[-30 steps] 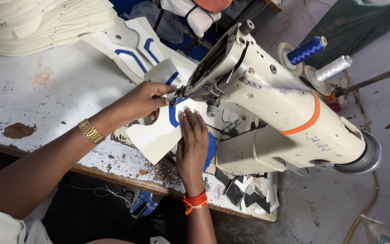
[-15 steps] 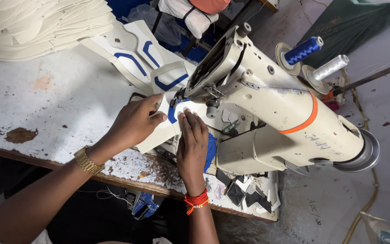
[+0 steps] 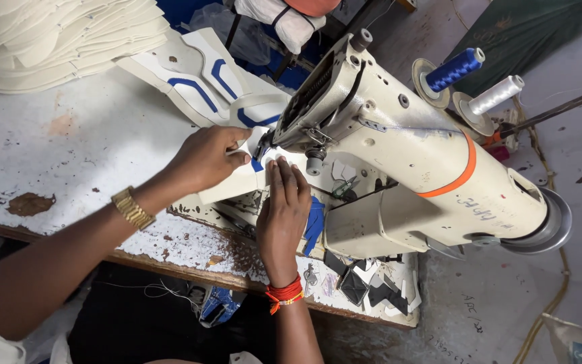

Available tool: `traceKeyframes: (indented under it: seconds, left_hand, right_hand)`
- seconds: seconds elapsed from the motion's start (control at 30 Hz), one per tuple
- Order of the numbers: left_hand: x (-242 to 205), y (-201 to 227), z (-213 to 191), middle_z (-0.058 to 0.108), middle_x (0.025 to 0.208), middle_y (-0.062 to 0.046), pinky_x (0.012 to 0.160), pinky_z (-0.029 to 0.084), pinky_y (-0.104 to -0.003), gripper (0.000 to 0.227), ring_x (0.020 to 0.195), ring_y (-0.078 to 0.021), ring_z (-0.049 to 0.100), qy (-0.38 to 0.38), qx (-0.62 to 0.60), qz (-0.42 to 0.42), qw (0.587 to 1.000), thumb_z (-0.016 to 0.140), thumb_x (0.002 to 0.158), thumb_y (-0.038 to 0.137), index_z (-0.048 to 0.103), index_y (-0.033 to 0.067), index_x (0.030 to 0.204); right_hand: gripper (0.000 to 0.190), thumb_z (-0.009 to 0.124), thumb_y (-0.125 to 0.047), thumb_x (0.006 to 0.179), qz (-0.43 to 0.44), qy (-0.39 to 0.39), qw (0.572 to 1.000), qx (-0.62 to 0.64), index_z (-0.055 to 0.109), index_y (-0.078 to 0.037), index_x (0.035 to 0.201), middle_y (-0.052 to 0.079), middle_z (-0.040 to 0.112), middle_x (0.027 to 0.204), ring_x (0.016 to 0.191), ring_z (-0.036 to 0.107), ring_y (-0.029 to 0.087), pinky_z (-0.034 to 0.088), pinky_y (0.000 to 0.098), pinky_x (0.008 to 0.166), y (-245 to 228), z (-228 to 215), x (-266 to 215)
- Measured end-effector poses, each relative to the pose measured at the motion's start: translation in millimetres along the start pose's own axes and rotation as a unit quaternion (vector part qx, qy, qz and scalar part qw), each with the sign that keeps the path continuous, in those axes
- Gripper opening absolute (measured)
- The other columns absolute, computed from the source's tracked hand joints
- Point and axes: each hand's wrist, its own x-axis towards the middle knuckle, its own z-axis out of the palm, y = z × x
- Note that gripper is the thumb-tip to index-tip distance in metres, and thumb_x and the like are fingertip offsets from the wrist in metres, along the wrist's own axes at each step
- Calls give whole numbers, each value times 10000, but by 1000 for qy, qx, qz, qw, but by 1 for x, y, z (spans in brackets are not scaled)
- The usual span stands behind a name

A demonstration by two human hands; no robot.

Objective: The person uses a sewing machine to stitch blue fabric strips onto white shoe upper components. They repeatedly pick up a shoe part, align the blue strip, feed it through the machine, and then use scissors to cut the thread before stacking the finished piece.

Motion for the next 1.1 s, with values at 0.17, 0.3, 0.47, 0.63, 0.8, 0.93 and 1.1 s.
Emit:
traceKeyframes:
  seconds: [0.17, 0.3, 0.47, 0.63, 0.8, 0.93, 1.1]
  left_hand:
    - [46, -30, 1, 791, 1045, -168, 824, 548, -367, 448, 878, -244, 738, -156, 43, -20, 987, 758, 904, 241, 672, 77, 1312]
    - [68, -12, -12, 791, 1027, -133, 765, 501, -383, 439, 804, -243, 670, -207, 46, -1, 977, 779, 885, 258, 706, 90, 1284]
    - [87, -20, -12, 791, 1015, -144, 779, 529, -369, 496, 842, -221, 711, -252, 77, 33, 964, 800, 847, 243, 688, 60, 1294]
    - [85, -24, -13, 769, 1115, -147, 859, 540, -367, 469, 947, -233, 729, -236, 90, 36, 967, 759, 883, 235, 673, 54, 1307]
    - [55, -16, -24, 730, 1186, -177, 935, 525, -393, 494, 1026, -277, 713, -161, 124, 61, 977, 743, 907, 243, 638, 54, 1351]
    - [25, -4, -66, 670, 1276, -198, 988, 517, -431, 556, 1086, -305, 690, -5, 117, 135, 984, 715, 917, 194, 558, 44, 1430]
    - [12, -1, -163, 641, 1305, -229, 987, 503, -452, 659, 1159, -386, 640, 219, 274, 218, 911, 791, 883, 177, 539, 8, 1468]
  right_hand:
    - [525, 558, 36, 909, 30, 12, 998, -50, 591, -22, 1430, 147, 587, 1451, 1330, 505, 348, 350, 472, 1151, -8, 2, 0]
    - [547, 553, 40, 887, 35, 7, 998, -52, 584, -6, 1431, 172, 583, 1435, 1303, 500, 352, 342, 478, 1150, -16, -1, 0]
    - [571, 544, 52, 866, 24, 9, 998, -61, 561, 16, 1435, 202, 572, 1420, 1320, 498, 366, 335, 496, 1162, -18, -2, 4]
    - [614, 529, 82, 839, 19, 13, 999, -36, 543, 19, 1449, 210, 558, 1436, 1348, 486, 382, 331, 499, 1179, -8, 9, 6]
    - [700, 538, 102, 806, 20, 4, 999, -27, 494, -8, 1496, 200, 501, 1513, 1424, 416, 390, 303, 517, 1203, -4, 7, 0]
    - [739, 592, 49, 799, 19, 22, 1000, -12, 436, -18, 1519, 220, 381, 1593, 1482, 304, 452, 245, 580, 1210, -7, 7, -36]
    - [645, 626, 4, 869, 46, 13, 998, 39, 481, -44, 1496, 239, 377, 1582, 1443, 336, 456, 296, 572, 1173, 5, 35, -110]
